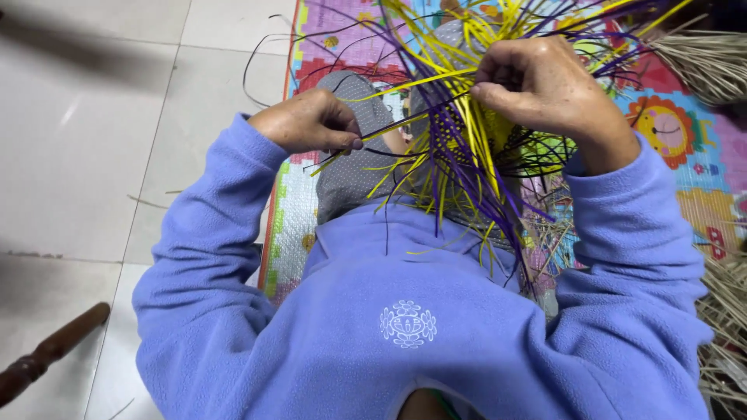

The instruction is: A person is weaving a circular object using yellow, purple, and black flexible strips while sitting on a floor mat.

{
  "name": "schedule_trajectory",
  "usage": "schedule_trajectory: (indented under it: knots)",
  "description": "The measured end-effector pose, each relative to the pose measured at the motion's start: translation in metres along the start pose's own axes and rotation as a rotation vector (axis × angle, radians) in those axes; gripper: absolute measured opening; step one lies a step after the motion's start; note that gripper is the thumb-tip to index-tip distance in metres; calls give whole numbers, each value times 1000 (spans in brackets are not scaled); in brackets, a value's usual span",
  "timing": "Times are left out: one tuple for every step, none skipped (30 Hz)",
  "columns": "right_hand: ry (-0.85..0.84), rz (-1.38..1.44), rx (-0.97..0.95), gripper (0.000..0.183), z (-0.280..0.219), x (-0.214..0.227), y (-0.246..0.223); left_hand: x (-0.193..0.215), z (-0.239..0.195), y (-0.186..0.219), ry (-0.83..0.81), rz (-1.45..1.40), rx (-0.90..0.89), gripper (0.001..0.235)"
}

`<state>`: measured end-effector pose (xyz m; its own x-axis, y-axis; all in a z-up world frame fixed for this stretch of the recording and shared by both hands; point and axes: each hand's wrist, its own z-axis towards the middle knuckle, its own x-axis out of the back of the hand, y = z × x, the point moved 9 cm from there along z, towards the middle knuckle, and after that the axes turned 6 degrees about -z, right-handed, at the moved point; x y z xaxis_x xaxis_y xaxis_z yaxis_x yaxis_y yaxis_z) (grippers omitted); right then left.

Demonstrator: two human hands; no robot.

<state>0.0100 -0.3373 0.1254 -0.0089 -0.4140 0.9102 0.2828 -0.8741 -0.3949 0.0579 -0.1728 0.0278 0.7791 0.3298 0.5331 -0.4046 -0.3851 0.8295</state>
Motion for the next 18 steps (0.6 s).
schedule_trajectory:
  knots:
    - [10, 5, 32, 9, 0, 1, -3, 3, 0, 2, 37, 22, -5, 11]
    - [20, 9, 64, 10, 1, 2, -5, 5, 1, 4, 74, 43, -11, 14]
    - [32, 6, 51, 10, 1, 2, -4, 1, 3, 9, 63, 51, -22, 14]
    - [44, -24, 89, 10, 1, 2, -7, 1, 4, 19, 108, -49, -87, 22]
    - [54, -53, 127, 10, 2, 2, -10, 2, 4, 28, 153, -150, -149, 30]
    - [65, -55, 116, 10, 2, 3, -9, -5, 10, 30, 141, -143, -158, 30]
    - [67, -50, 122, 11, 3, 3, -10, -5, 15, 30, 211, -169, -164, 36]
    - [70, -44, 129, 12, 4, 2, -12, -5, 19, 30, 280, -196, -171, 42]
    - [78, -47, 122, 12, 4, 2, -13, -12, 25, 30, 273, -192, -178, 42]
    - [86, -54, 126, 12, 4, 1, -15, -14, 31, 27, 304, -360, -180, 34]
    - [89, -57, 131, 11, 5, 0, -17, -17, 35, 22, 337, -532, -175, 27]
    - [92, -57, 126, 11, 5, -1, -17, -19, 39, 25, 331, -531, -176, 27]
    - [102, -51, 150, 10, 5, -1, -19, -19, 40, 29, 344, -680, -242, 23]
    - [113, -46, 174, 10, 5, -2, -22, -18, 41, 33, 355, -830, -307, 23]
    - [113, -44, 174, 10, 6, -4, -22, -19, 41, 34, 355, -829, -305, 23]
    - [127, -47, 188, 10, 7, -4, -23, -16, 40, 35, 408, -785, -305, 22]
    - [139, -52, 202, 11, 7, -4, -25, -14, 39, 36, 460, -742, -305, 20]
    - [139, -50, 202, 11, 7, -5, -26, -15, 37, 40, 460, -742, -304, 20]
